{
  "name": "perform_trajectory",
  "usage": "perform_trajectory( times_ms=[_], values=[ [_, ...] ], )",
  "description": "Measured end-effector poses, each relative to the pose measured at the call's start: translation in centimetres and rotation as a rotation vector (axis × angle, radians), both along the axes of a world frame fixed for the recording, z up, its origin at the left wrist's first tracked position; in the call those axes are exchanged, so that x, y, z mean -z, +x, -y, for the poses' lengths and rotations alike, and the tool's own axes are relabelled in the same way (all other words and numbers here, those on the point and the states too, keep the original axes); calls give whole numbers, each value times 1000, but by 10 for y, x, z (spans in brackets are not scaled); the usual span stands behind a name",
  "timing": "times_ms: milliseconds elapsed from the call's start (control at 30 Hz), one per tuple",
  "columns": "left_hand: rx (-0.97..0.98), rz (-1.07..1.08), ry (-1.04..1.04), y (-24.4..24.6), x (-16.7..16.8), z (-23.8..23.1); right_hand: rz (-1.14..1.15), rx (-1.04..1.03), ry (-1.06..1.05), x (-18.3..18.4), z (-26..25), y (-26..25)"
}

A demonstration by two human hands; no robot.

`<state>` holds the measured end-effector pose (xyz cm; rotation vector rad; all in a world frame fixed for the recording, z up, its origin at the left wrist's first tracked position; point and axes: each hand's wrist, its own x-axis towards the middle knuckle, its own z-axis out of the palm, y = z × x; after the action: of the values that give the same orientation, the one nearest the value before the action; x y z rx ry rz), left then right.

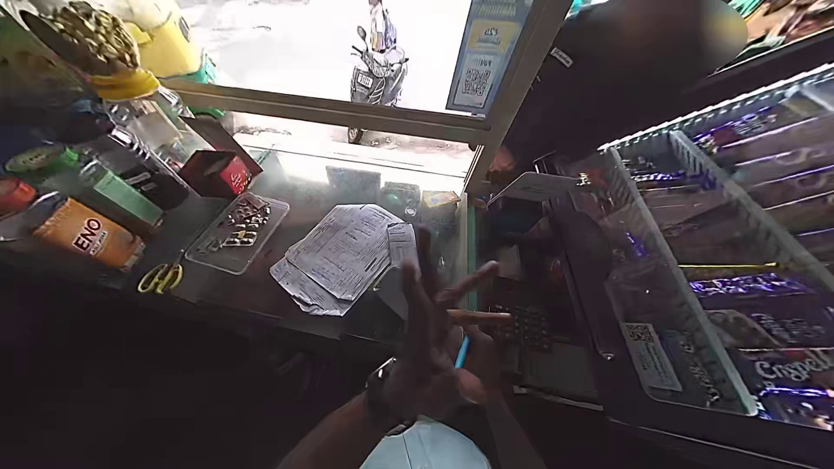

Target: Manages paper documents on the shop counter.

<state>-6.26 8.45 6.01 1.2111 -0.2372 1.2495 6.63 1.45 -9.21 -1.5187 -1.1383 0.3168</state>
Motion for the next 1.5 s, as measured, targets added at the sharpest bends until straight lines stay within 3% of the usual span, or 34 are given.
perform_trajectory(
  times_ms=[100,167,267,333,433,500,700,800,900,1033,1133,1267,1400,1500],
  values=[
    [-97,291,-471,-54,-24,-77,93,-19,66,42,-15,21],
    [-214,308,-477,-83,-13,-102,111,-15,27,48,-10,18],
    [-379,123,-419,-82,7,-87,106,-15,62,46,-12,15],
    [-517,-92,-219,-58,28,-73,109,7,65,42,-17,21],
    [-917,-455,448,-44,69,-44,100,12,0,50,-2,13],
    [-1000,-553,743,-28,76,-44,139,6,24,40,-13,16],
    [-868,-1008,766,4,180,-39,195,27,16,49,-11,18],
    [-815,-1235,862,5,200,-33,191,8,10,48,-9,21],
    [-860,-1216,878,6,207,-34,114,-88,22,47,-7,26],
    [-772,-935,714,0,206,-37,-58,-125,-13,40,-8,25],
    [-595,-645,343,-11,210,-35,-9,-68,-105,41,-6,24],
    [-574,-388,-198,-18,202,-39,-105,-83,-33,30,-6,21],
    [-667,-437,-453,-17,172,-28,-334,-100,119,12,-2,11],
    [-534,-496,-651,-21,162,-13,-347,-108,146,0,17,2]
  ],
)
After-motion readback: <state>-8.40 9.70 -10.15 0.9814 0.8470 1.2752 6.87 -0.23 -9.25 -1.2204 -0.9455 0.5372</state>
